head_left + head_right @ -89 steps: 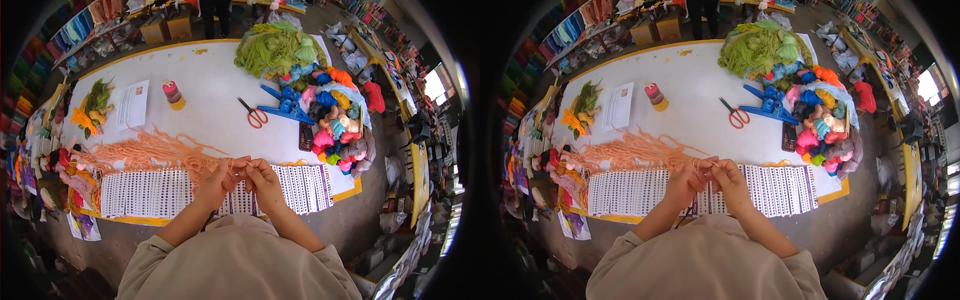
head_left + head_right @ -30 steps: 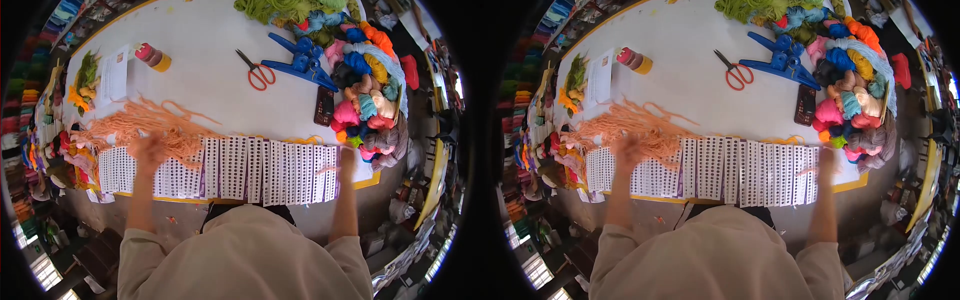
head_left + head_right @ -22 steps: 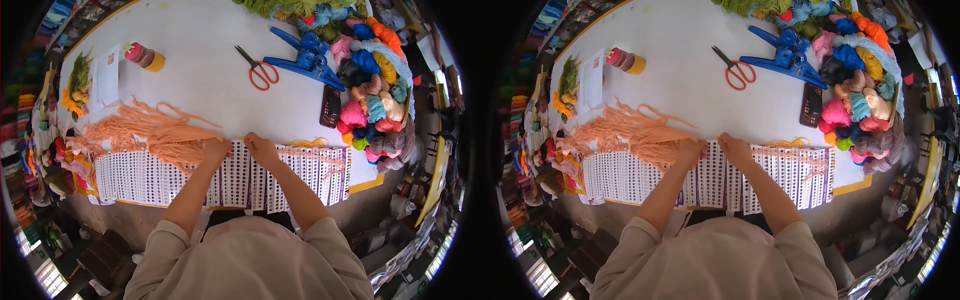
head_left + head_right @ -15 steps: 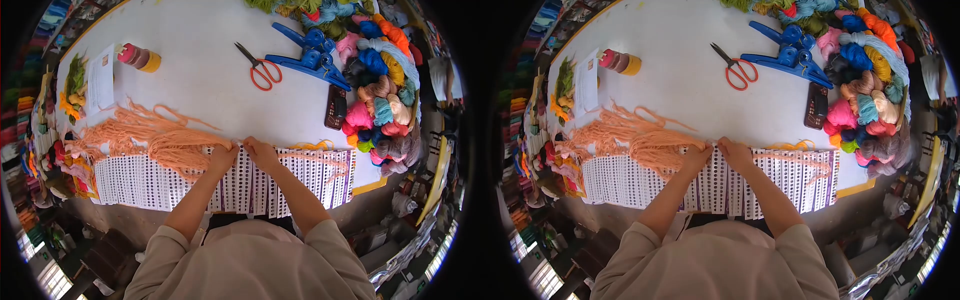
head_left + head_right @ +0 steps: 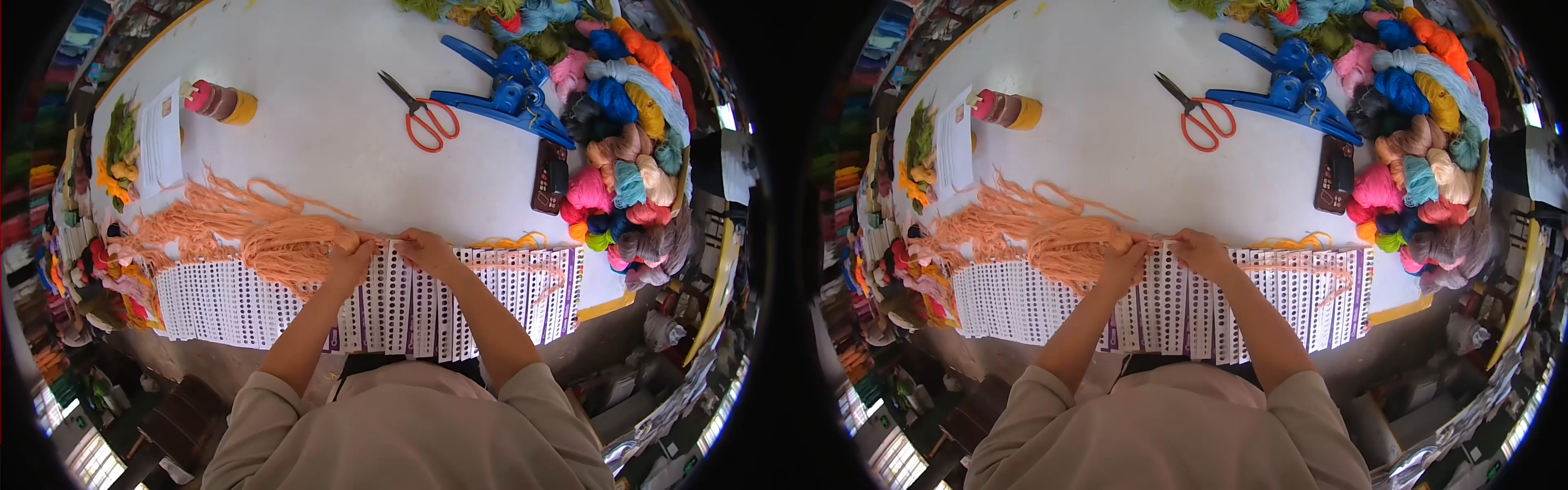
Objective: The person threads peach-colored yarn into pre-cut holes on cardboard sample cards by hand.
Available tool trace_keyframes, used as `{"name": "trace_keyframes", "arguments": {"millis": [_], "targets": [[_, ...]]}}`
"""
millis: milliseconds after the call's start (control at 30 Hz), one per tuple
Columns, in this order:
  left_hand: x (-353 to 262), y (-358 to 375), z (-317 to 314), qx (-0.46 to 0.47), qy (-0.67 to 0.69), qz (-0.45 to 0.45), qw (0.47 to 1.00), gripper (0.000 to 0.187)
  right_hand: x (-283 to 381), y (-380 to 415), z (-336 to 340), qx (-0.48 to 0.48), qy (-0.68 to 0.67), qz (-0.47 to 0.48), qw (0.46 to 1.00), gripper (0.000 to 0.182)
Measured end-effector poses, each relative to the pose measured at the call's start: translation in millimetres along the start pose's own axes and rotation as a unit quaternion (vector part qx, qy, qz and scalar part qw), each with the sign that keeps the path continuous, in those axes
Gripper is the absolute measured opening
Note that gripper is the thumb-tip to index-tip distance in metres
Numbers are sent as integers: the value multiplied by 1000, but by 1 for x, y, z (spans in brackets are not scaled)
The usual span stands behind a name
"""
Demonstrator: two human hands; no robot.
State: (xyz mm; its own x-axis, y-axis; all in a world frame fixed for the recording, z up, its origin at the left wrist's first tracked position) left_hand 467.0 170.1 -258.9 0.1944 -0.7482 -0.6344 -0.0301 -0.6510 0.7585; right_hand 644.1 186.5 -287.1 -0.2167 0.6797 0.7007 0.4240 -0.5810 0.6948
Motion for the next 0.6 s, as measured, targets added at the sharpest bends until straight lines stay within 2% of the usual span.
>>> {"name": "trace_keyframes", "arguments": {"millis": [33,100,133,200,233,267,300,333,367,400,433,500,533,567,600], "targets": [[5,0,8,0,-2,1,1000,10,-2,-1,0,3,7,1,1000,25],[18,1,3,143,169,105,969,10,-2,-3,0,8,13,2,1000,25],[17,2,2,143,168,105,970,10,-1,-2,0,12,13,-4,1000,25],[10,12,-15,230,214,110,943,17,-3,-3,0,16,13,-11,1000,26],[0,16,-23,231,214,110,943,17,-5,-4,0,17,13,18,1000,26],[-6,17,-29,216,41,122,968,18,-7,-5,1,18,12,46,999,26],[-7,17,-31,193,-133,131,963,20,-6,-5,1,17,12,45,999,26],[-2,16,-34,193,-131,131,964,20,-5,-4,1,39,-13,47,998,28],[0,12,-35,179,-271,48,945,21,-3,-4,-1,60,-37,49,996,31],[0,7,-36,161,-404,-37,900,23,-2,-5,-2,61,-36,49,996,31],[9,1,-28,161,-403,-37,900,23,-4,-7,-1,43,-28,30,998,24],[7,-7,4,6,-572,-111,813,23,-5,-8,-2,24,-21,10,999,18],[-17,9,14,-30,-413,16,910,24,-3,-8,0,-1,18,-4,1000,16],[-41,30,25,-65,-233,142,960,26,-1,-6,1,-25,57,-18,998,16],[-23,16,68,-7,-72,143,987,26,3,-3,1,-24,56,-18,998,16]]}}
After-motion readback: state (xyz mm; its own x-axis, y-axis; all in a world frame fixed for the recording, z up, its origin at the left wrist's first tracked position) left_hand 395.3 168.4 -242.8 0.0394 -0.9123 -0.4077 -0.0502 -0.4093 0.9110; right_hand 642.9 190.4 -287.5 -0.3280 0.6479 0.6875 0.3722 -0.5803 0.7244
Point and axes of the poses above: each hand's wrist, its own y-axis away from the middle knuckle, its own z-axis out of the back of the hand, x = y × z, the point moved 5 cm from there along -y, towards the middle knuckle, and after that the axes turned 3 degrees about x, right-handed, at the moved point
